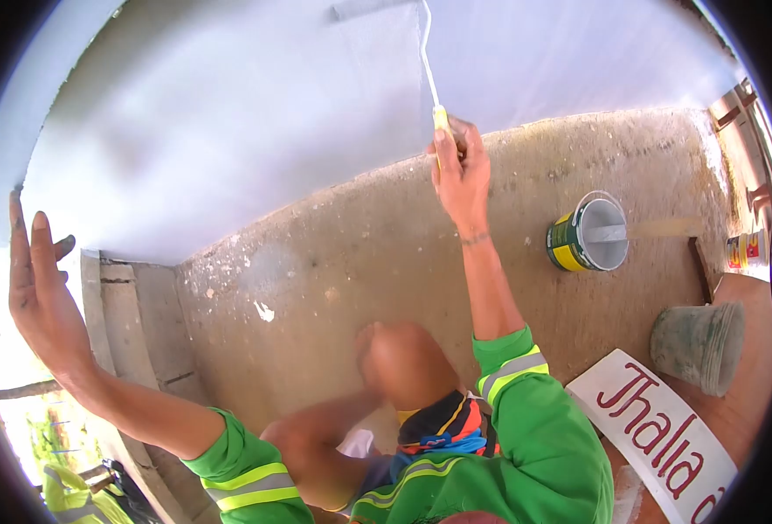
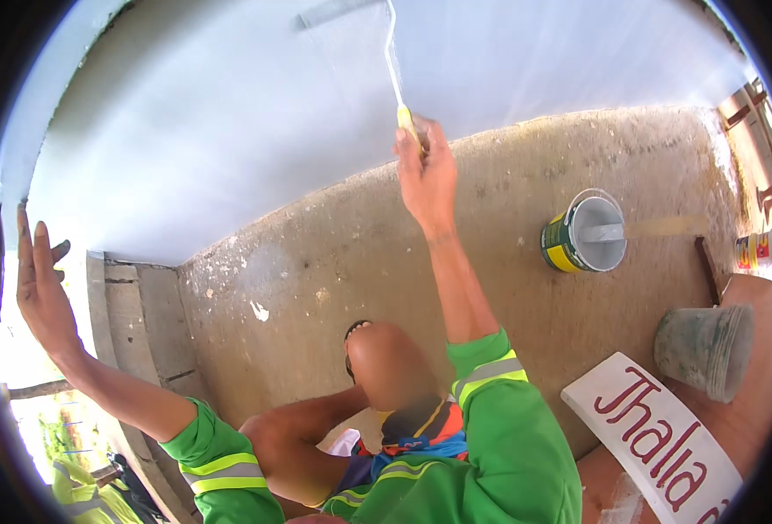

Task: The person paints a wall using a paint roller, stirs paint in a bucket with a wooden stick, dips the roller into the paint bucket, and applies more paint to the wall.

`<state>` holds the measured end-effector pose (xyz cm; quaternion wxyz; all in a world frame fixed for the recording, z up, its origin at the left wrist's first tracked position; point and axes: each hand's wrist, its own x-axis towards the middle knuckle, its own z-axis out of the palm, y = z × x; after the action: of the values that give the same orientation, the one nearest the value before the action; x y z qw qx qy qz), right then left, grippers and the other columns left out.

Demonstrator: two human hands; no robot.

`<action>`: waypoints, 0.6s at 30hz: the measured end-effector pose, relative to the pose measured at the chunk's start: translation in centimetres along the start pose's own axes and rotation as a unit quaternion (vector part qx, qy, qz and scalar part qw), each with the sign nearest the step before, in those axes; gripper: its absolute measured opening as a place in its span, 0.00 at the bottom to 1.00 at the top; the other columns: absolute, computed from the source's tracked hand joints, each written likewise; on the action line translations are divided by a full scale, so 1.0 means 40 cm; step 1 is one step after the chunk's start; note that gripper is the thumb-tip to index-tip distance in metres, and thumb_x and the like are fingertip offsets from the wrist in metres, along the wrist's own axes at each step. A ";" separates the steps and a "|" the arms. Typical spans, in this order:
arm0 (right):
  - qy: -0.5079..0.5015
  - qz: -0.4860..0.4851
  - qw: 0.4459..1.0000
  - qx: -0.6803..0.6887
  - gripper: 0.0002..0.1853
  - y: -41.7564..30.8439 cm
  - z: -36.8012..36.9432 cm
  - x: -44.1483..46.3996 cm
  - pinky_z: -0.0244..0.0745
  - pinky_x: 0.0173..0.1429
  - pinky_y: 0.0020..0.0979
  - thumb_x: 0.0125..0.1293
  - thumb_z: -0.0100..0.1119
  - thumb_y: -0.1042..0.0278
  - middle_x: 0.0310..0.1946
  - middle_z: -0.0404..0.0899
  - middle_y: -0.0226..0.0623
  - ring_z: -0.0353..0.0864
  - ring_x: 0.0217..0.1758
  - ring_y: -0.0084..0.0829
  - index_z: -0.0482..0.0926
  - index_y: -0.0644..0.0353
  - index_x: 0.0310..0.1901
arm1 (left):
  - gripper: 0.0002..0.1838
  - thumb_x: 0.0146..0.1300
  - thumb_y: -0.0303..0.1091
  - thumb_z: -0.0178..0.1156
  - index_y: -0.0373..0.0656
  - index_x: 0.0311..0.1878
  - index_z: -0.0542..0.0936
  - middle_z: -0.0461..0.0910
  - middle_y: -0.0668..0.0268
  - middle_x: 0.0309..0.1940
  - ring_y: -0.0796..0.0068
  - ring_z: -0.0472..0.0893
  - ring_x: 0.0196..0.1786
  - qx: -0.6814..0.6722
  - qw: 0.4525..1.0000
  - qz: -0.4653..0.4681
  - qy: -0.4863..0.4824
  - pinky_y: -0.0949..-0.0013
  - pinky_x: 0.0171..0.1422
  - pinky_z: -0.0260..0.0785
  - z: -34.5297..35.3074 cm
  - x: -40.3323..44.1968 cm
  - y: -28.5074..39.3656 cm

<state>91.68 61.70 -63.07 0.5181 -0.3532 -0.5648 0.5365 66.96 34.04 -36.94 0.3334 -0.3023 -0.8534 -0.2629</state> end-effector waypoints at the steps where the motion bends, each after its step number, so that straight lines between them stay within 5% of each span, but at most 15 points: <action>1: 0.002 -0.007 1.000 0.007 0.18 -0.026 0.014 0.016 0.65 0.27 0.24 0.77 0.57 0.60 0.28 0.79 0.30 0.69 0.24 0.15 0.76 0.66 0.59 | 0.31 0.71 0.61 0.57 0.61 0.73 0.76 0.87 0.61 0.54 0.67 0.86 0.55 0.002 1.000 0.002 -0.001 0.56 0.63 0.72 -0.001 0.003 -0.003; 6: 0.007 -0.053 0.999 0.008 0.16 -0.003 0.051 0.042 0.65 0.28 0.24 0.77 0.56 0.62 0.28 0.77 0.29 0.67 0.25 0.16 0.76 0.65 0.57 | 0.32 0.71 0.62 0.56 0.60 0.73 0.75 0.87 0.60 0.54 0.66 0.86 0.55 -0.017 1.000 -0.007 -0.001 0.54 0.64 0.72 -0.003 0.000 0.013; 14: 0.013 -0.029 0.991 -0.129 0.12 0.380 -0.013 -0.132 0.65 0.26 0.24 0.76 0.57 0.64 0.26 0.73 0.25 0.67 0.23 0.15 0.77 0.62 0.54 | 0.31 0.71 0.59 0.58 0.57 0.73 0.76 0.86 0.58 0.54 0.66 0.86 0.53 -0.021 1.000 -0.018 0.006 0.55 0.64 0.71 -0.002 -0.011 0.031; 18: 0.013 -0.031 0.998 -0.045 0.16 0.267 0.060 -0.084 0.61 0.29 0.24 0.77 0.58 0.62 0.26 0.70 0.25 0.64 0.27 0.15 0.77 0.63 0.58 | 0.32 0.70 0.58 0.60 0.53 0.73 0.76 0.86 0.59 0.52 0.65 0.86 0.52 -0.036 0.998 -0.041 0.004 0.56 0.63 0.71 0.000 -0.007 0.009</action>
<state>88.42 59.79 -73.88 0.5254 -0.3656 -0.5920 0.4897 67.34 34.19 -37.05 0.3147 -0.2773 -0.8537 -0.3085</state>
